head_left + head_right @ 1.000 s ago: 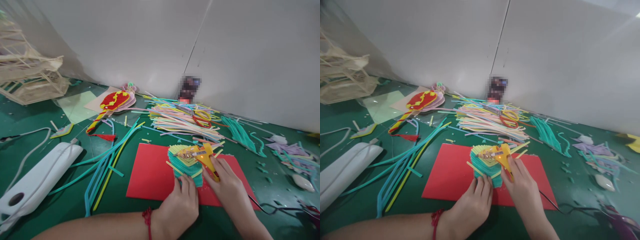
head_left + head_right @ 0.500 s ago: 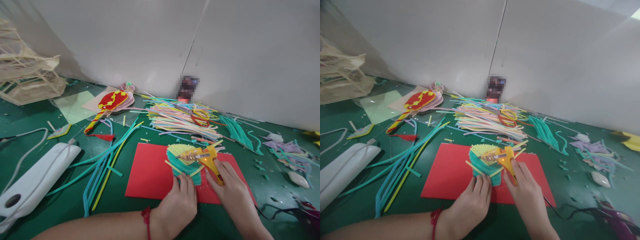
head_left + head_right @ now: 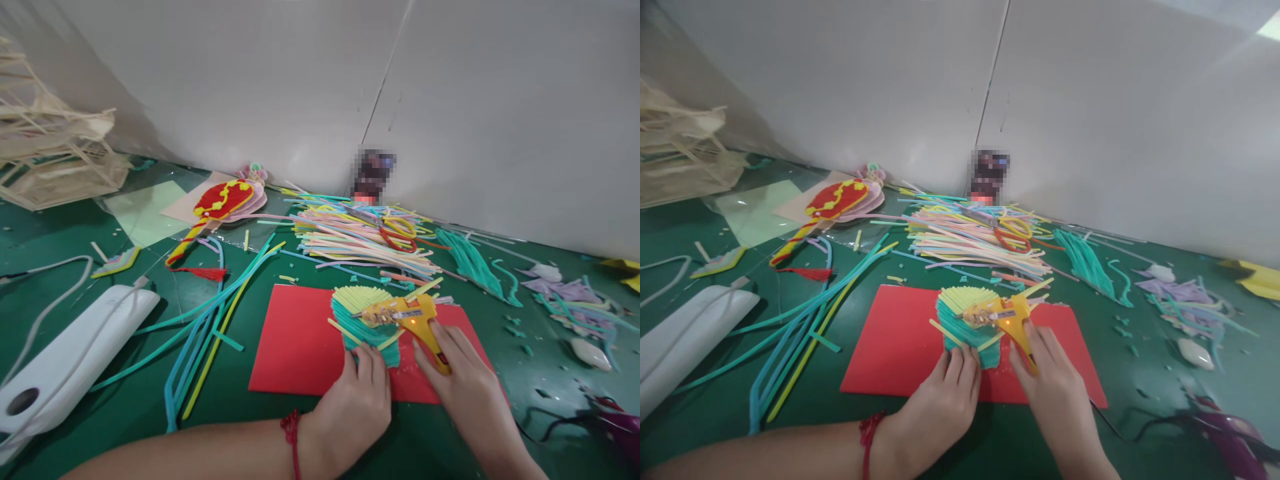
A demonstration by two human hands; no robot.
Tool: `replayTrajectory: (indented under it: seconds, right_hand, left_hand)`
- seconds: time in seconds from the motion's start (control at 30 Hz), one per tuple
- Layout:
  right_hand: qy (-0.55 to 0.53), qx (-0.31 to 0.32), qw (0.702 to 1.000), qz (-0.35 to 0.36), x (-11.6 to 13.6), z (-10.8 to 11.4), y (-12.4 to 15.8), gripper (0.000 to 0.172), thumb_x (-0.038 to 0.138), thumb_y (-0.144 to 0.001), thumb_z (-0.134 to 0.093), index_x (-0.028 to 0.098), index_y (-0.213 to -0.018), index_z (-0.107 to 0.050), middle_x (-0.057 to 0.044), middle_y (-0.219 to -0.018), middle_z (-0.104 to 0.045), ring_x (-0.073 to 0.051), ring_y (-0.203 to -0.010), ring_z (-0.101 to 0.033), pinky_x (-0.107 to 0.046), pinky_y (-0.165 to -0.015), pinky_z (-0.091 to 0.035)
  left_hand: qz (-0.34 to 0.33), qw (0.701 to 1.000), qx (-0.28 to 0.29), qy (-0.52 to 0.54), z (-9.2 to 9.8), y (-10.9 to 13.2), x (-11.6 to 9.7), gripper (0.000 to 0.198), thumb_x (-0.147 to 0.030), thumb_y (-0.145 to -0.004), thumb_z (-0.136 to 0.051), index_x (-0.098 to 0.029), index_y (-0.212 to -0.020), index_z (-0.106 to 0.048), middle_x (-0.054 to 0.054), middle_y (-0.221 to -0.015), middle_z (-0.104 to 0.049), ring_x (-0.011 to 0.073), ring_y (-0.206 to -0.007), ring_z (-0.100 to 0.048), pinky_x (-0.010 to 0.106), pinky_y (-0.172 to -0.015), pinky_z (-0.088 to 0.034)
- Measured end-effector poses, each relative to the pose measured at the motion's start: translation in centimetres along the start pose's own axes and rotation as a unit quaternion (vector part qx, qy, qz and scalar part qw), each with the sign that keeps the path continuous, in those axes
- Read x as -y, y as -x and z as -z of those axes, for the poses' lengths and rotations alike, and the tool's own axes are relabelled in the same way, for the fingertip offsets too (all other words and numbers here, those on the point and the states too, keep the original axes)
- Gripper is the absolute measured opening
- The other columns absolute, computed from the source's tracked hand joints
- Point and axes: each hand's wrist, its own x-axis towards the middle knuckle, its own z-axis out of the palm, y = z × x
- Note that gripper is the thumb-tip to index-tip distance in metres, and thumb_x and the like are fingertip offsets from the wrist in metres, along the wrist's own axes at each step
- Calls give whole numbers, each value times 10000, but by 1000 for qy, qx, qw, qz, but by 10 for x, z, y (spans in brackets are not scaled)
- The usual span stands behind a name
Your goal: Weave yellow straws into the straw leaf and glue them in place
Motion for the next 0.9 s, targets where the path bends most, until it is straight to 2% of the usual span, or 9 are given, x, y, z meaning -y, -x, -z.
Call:
replayTrajectory:
  seconds: [0.23,0.47,0.6,0.7,0.9]
  right_hand:
    - [-25,1,1000,-9,0,0,5,354,54,-886,-383,207,-847,-700,-131,-1115,-660,-264,-1076,-609,-385,-828,-546]
    - [-78,7,996,-50,-3,-4,22,310,100,-892,-405,222,-868,-689,-119,-1128,-649,-256,-1084,-602,-382,-868,-526]
    - [-108,2,990,-91,-6,-7,31,253,213,-910,-428,241,-974,-671,-96,-1083,-665,-231,-1037,-621,-339,-825,-549]
    - [-121,-16,985,-124,-7,-8,34,278,287,-914,-437,235,-1098,-639,-94,-1048,-673,-227,-979,-642,-326,-778,-562]
    - [-123,-38,981,-148,-7,-6,35,325,318,-907,-457,221,-1179,-605,-97,-1021,-683,-238,-929,-660,-330,-749,-563]
  left_hand:
    - [0,1000,2,-6,0,-1,2,363,-154,-899,-397,-48,-1127,-659,160,-1038,-669,245,-915,-641,370,-776,-483]
    - [1,1000,1,-8,3,0,2,366,-135,-883,-403,-53,-1122,-667,151,-1041,-675,248,-905,-640,368,-769,-488]
    - [-1,1000,1,-6,1,0,0,371,-125,-876,-403,-52,-1128,-665,152,-1049,-675,252,-920,-641,369,-775,-487]
    - [-4,1000,-2,-4,-1,1,0,373,-124,-873,-407,-53,-1136,-661,153,-1059,-673,257,-936,-639,371,-782,-486]
    - [3,1000,0,-7,-1,0,0,368,-127,-871,-416,-46,-1133,-661,156,-1052,-672,255,-919,-641,366,-770,-492]
